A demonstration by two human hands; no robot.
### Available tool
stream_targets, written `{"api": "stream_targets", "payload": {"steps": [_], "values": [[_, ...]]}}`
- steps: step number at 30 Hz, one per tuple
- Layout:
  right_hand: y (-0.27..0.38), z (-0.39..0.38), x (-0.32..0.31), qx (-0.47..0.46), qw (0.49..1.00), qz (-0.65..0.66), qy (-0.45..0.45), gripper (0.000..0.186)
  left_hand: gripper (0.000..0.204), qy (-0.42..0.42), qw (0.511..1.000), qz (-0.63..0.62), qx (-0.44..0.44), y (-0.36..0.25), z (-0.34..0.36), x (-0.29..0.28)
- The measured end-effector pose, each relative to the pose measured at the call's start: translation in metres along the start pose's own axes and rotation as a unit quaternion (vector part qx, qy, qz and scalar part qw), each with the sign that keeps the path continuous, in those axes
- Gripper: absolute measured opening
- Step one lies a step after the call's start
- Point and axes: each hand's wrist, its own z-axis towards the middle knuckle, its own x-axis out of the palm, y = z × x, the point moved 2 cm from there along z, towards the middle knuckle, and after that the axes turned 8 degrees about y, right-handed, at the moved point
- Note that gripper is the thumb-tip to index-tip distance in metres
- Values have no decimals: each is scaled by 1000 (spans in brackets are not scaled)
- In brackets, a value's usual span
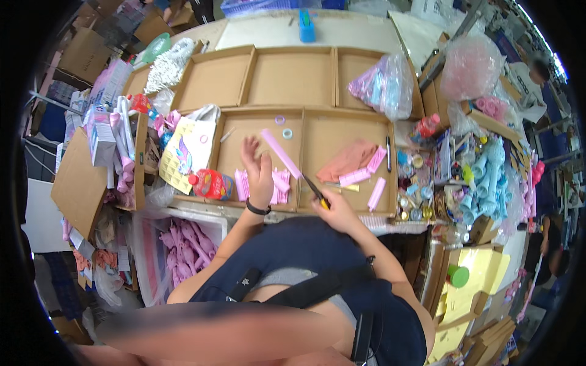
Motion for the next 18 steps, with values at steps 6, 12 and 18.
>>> {"api": "stream_targets", "payload": {"steps": [6, 12, 18], "values": [[21, -9, -11, 91, 946, 266, 164, 22, 48, 138, 788, 503, 328, -33, 34, -10], [27, -13, -12, 72, 934, 318, 146, 20, 43, 169, 833, 443, 283, -31, 42, 2], [28, -4, -18, 43, 932, 352, 71, 17, 49, 228, 852, 436, 179, -9, 23, 11]]}}
